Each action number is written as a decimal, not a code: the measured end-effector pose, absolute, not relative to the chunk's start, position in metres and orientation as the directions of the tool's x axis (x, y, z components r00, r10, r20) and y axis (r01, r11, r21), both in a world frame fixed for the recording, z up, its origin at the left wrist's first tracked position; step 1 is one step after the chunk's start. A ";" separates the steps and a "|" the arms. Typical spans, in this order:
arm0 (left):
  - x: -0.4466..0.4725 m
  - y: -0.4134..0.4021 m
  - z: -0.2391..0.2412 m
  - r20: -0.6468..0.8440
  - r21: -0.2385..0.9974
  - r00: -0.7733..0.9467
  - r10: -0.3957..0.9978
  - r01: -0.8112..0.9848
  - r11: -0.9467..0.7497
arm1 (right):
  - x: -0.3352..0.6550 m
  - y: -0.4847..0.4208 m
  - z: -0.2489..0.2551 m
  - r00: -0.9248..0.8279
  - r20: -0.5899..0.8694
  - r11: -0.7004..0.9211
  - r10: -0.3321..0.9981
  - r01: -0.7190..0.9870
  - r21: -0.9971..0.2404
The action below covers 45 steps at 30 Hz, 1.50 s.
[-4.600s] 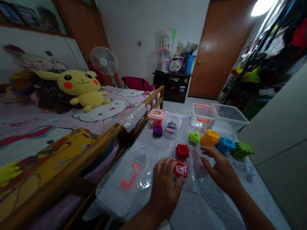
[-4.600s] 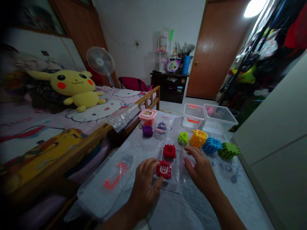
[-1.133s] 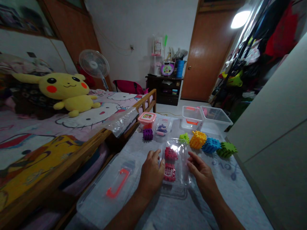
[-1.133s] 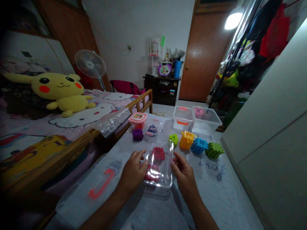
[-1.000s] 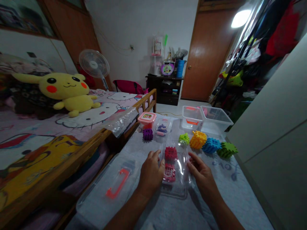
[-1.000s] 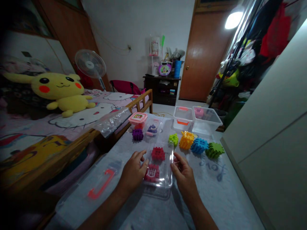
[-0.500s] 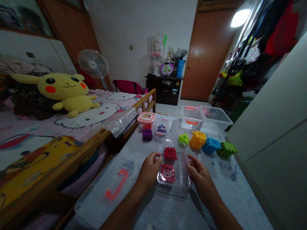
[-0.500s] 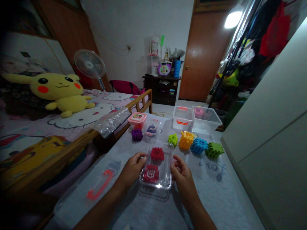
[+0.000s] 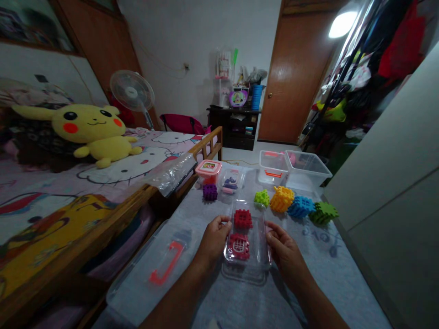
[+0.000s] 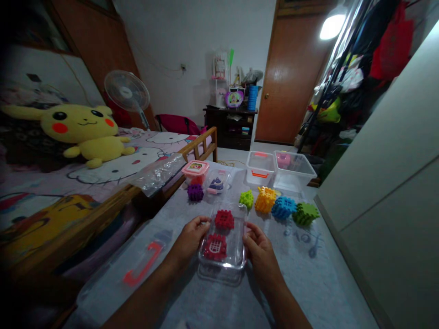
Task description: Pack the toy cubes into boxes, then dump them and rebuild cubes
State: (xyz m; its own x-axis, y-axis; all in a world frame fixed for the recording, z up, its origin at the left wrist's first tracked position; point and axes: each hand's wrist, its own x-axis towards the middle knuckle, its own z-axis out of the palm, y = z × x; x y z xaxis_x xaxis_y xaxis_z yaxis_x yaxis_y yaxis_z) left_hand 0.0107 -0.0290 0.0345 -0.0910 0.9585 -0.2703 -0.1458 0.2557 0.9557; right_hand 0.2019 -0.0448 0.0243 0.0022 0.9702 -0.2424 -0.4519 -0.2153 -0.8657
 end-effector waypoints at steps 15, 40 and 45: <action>0.006 -0.029 0.046 -0.303 0.942 -0.074 0.950 -0.172 0.287 | 0.203 -0.045 0.027 -0.028 -0.305 -0.281 0.952 -0.477 -0.833; -0.003 -0.028 0.043 -0.334 0.930 0.016 0.942 -0.158 0.332 | 0.201 -0.043 0.038 -0.160 -0.411 -0.438 0.898 -0.423 -0.793; -0.011 -0.025 0.041 -0.305 0.944 0.002 0.952 -0.132 0.303 | 0.192 -0.042 0.037 -0.183 -0.380 -0.421 0.907 -0.429 -0.799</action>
State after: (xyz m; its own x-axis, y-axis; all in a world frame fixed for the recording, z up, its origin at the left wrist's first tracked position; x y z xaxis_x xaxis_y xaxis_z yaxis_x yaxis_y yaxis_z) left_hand -0.0107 -0.0250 0.0413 0.0024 0.9522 -0.3054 -0.1322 0.3031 0.9438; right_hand 0.1924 -0.0417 0.0370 -0.1825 0.9068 -0.3800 -0.4293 -0.4212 -0.7989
